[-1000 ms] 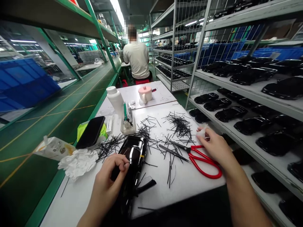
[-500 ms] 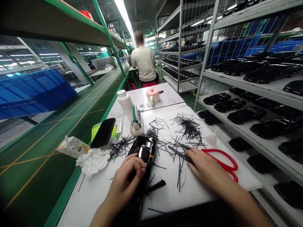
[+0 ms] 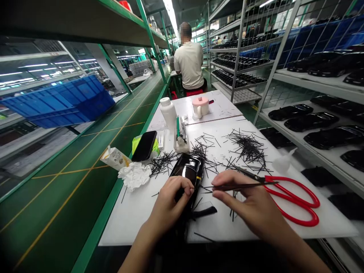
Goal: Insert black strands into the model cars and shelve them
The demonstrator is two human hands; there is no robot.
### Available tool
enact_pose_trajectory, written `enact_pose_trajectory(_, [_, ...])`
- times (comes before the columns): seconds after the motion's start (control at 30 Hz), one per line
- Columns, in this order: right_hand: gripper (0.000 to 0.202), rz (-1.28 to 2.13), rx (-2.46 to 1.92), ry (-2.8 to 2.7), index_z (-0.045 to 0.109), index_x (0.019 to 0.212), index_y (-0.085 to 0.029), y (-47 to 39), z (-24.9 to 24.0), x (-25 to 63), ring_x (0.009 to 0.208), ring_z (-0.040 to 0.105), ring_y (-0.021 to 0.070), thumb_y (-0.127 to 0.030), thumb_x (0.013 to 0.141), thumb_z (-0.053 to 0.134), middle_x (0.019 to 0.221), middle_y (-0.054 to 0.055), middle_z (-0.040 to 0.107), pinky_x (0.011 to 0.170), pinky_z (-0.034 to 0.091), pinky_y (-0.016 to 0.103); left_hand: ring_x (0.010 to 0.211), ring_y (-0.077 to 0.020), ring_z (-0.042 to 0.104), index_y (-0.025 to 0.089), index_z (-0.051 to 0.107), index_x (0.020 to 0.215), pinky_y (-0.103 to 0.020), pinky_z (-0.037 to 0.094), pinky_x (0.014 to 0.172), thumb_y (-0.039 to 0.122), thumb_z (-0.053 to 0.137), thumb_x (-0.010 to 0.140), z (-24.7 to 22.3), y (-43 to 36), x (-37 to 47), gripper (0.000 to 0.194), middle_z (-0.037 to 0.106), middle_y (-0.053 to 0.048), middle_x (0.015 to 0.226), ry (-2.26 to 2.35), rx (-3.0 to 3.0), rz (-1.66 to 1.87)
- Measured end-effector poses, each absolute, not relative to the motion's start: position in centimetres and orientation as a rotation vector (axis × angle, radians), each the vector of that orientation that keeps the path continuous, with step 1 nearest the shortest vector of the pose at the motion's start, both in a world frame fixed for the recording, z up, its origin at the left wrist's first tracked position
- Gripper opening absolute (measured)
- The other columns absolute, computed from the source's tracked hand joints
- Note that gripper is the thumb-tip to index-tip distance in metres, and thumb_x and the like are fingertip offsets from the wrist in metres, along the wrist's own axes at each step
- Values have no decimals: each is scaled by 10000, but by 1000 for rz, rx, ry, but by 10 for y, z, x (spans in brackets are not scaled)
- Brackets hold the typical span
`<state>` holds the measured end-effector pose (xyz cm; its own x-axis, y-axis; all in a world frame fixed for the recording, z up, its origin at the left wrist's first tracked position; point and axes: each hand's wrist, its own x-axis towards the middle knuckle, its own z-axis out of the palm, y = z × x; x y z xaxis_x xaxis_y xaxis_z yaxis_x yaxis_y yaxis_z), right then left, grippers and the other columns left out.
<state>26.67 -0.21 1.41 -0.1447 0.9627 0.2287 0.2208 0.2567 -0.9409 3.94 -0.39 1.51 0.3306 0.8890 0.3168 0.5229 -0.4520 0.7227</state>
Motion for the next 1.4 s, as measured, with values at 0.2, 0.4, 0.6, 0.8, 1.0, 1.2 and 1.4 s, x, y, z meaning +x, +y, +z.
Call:
enact_pose_trajectory(0.2, [106, 940, -1087, -1622, 677, 876, -274, 2, 7, 241, 830, 675, 162, -376, 868, 703, 853, -9, 715, 745, 540, 244, 839, -139, 592, 213, 483, 805, -297, 412, 847, 64, 504, 920, 14, -4, 39, 189, 655, 22, 863, 1229, 2089, 985])
enact_pose_trajectory(0.4, [101, 847, -1105, -1636, 665, 848, -267, 4, 7, 240, 800, 665, 166, -359, 870, 701, 831, -11, 708, 713, 523, 256, 852, -137, 601, 212, 484, 803, -292, 414, 849, 52, 522, 907, 14, -4, 39, 195, 662, 23, 870, 1220, 2080, 996])
enact_pose_trajectory(0.6, [103, 874, -1121, -1636, 660, 848, -269, 2, 6, 241, 811, 665, 163, -361, 876, 695, 829, -17, 706, 732, 518, 256, 847, -134, 601, 213, 480, 804, -290, 416, 842, 38, 511, 902, 15, -5, 40, 203, 664, 24, 868, 1227, 2072, 996])
enact_pose_trajectory(0.8, [125, 880, -1126, -1614, 669, 842, -262, 4, 7, 241, 812, 670, 170, -378, 859, 713, 838, -8, 713, 728, 537, 254, 855, -137, 595, 214, 470, 800, -289, 415, 843, 19, 509, 886, 17, -6, 41, 216, 660, 24, 864, 1235, 2066, 989])
enact_pose_trajectory(1.0, [119, 894, -1111, -1605, 669, 851, -262, 3, 5, 241, 824, 674, 169, -373, 861, 712, 844, -6, 715, 741, 537, 255, 841, -136, 592, 217, 450, 785, -287, 414, 841, -11, 497, 856, 16, -5, 40, 244, 659, 29, 855, 1233, 2079, 985])
enact_pose_trajectory(1.2, [126, 901, -1104, -1614, 669, 830, -254, 4, 6, 240, 793, 674, 185, -369, 866, 703, 816, 8, 710, 712, 538, 281, 847, -159, 605, 222, 440, 772, -307, 427, 841, 8, 481, 852, 16, -5, 39, 232, 670, 12, 861, 1241, 2091, 956])
enact_pose_trajectory(1.4, [137, 914, -1114, -1620, 672, 823, -254, 5, 6, 240, 794, 671, 192, -381, 863, 704, 816, 15, 711, 717, 541, 290, 849, -168, 612, 225, 458, 765, -315, 439, 835, 18, 479, 853, 16, -5, 39, 226, 678, 1, 869, 1250, 2098, 947])
